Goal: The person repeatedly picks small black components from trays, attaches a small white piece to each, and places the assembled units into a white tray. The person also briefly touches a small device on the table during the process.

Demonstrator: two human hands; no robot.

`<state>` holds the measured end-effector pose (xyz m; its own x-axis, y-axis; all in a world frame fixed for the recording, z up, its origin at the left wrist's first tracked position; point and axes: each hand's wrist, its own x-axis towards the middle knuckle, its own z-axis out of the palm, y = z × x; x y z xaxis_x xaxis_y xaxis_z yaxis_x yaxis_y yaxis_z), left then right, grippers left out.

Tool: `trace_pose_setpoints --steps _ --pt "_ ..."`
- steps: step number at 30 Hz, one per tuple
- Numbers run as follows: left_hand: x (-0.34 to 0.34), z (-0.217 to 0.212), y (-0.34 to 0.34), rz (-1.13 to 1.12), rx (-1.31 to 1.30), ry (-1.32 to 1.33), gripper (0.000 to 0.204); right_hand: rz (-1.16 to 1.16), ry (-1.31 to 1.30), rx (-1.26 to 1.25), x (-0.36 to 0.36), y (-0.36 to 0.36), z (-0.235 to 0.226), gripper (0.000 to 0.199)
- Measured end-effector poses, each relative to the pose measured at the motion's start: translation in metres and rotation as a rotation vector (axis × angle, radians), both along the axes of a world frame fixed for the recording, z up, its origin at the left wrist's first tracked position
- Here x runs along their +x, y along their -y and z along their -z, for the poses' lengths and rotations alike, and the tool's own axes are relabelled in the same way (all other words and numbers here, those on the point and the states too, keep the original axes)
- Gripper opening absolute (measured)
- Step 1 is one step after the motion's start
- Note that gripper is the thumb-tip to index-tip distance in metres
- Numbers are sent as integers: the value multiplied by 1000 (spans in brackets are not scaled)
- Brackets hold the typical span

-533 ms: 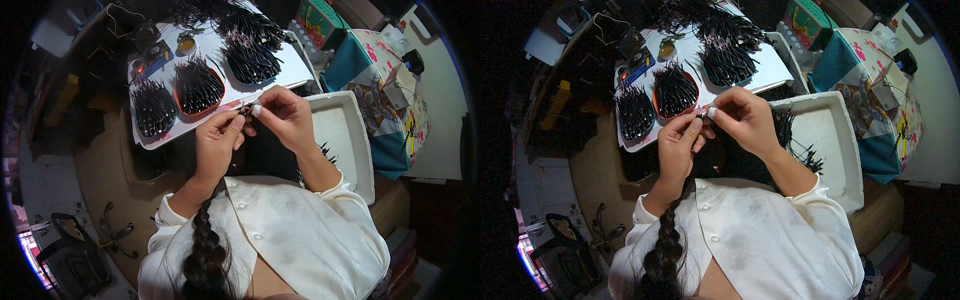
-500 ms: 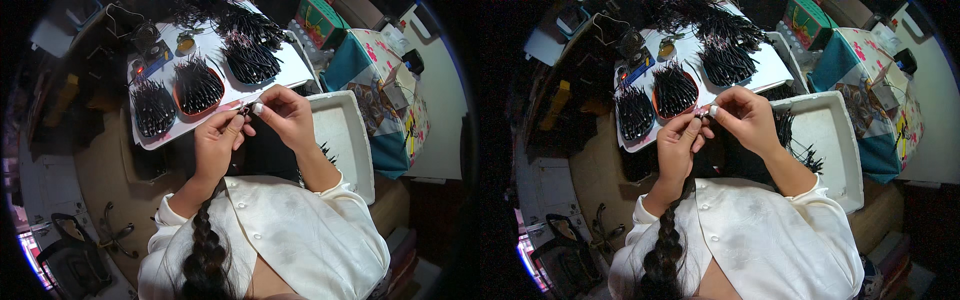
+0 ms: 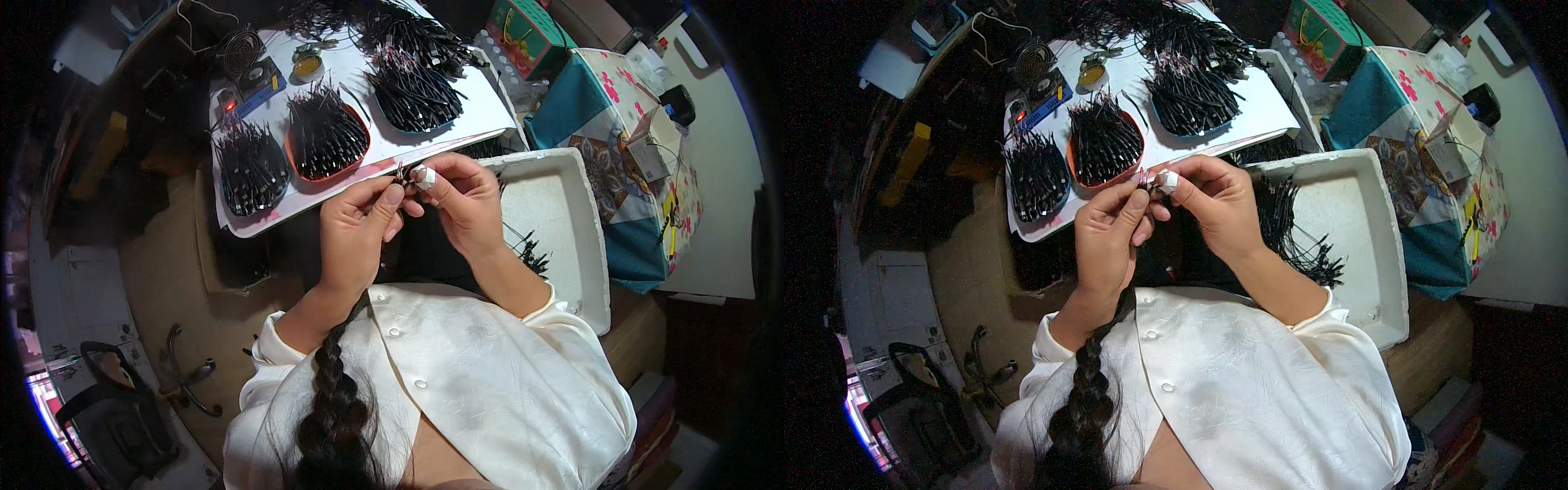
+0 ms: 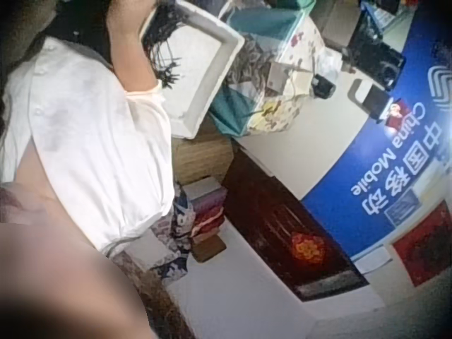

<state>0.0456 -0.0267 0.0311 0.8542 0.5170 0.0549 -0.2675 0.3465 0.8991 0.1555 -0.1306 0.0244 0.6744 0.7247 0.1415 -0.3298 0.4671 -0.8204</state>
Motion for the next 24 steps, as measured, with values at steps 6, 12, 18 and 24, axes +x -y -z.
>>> trace_pose_setpoints --steps 6,12,18,24 --pt "2 4 3 -42 -142 5 20 -154 -416 115 -11 0 11 17" --pt "-5 2 -10 167 -210 -38 19 -304 -326 -8 4 1 5 17" --pt "-8 0 -15 260 -199 -105 16 -246 -40 -131 13 3 -1 19" --pt "-10 1 -12 269 -103 -120 16 -549 -336 -113 24 6 1 23"
